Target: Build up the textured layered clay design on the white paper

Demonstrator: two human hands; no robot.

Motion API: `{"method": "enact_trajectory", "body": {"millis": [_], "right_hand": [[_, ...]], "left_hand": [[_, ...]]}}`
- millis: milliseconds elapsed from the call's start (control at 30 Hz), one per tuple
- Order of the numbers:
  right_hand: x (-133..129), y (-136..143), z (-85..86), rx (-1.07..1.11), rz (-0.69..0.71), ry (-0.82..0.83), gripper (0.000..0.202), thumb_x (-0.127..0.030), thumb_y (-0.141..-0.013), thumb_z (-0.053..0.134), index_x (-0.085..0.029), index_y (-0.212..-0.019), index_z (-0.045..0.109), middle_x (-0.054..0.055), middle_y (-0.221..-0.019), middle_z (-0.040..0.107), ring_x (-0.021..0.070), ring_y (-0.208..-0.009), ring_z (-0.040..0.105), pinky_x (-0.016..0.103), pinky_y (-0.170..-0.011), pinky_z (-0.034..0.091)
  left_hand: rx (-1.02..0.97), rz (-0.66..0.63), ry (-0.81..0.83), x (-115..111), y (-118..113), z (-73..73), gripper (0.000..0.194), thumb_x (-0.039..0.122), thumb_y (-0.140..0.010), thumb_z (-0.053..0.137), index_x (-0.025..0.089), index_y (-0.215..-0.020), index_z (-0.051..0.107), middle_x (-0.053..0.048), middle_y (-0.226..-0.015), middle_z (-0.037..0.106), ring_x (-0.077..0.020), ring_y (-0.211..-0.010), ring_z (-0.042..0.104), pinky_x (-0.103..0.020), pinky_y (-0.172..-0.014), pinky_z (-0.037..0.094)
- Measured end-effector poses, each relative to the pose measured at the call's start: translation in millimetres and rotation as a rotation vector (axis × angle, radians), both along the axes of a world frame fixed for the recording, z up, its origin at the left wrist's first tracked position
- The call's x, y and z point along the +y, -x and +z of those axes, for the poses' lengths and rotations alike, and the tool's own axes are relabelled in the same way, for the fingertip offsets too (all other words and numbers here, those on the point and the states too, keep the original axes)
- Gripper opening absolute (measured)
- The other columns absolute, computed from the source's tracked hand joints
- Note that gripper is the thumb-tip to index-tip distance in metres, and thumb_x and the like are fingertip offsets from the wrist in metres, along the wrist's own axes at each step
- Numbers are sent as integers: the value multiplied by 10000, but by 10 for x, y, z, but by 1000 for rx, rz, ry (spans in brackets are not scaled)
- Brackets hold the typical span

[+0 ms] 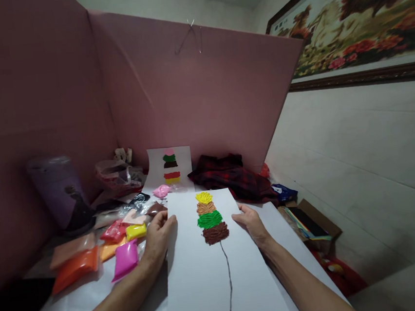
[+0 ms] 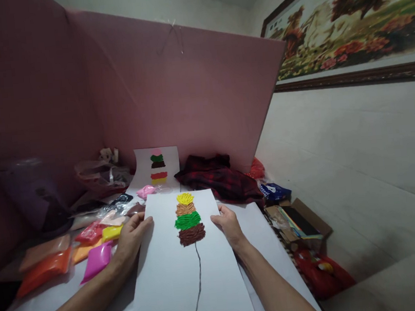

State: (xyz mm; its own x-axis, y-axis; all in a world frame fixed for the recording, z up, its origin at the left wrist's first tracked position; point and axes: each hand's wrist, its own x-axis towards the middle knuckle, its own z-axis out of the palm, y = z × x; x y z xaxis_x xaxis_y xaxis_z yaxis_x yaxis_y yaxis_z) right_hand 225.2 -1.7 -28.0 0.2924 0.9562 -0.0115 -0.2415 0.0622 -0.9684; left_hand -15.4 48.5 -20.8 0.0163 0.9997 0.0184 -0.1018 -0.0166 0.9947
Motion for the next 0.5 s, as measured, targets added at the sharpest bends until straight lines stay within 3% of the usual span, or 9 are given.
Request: {"method": "enact_trajectory", "body": {"millis": [167,367,500], "right_hand": [[20,-11,-44,-124,-114,21,305,-345,-622,662,-166,-858,587,-5,-548,647,172,-465,580,288,-476,452],[26,-65,-123,-412,-264,93,97,-214,-596,561,-181,-686,551,-85,-384,447,103,-365,377,223,-383,262],[9,-70,-107,-670,-323,156,29,-179,-566,519,-200,-580,533,-61,-425,474,124,-436,416,241,-449,294]], "left_hand": [[16,17,-5,40,4,-70,213,317,-578,635,160,-704,565,29,-566,562,-131,-489,503,-219,-457,363],[44,102,-91,51,-6,-42,312,354,-559,672,143,-780,609,-7,-662,591,-165,-617,529,-263,-560,408],[105,215,-147,78,-8,-42,395,397,-550,685,138,-837,605,-3,-697,543,-176,-674,513,-299,-636,414]]}}
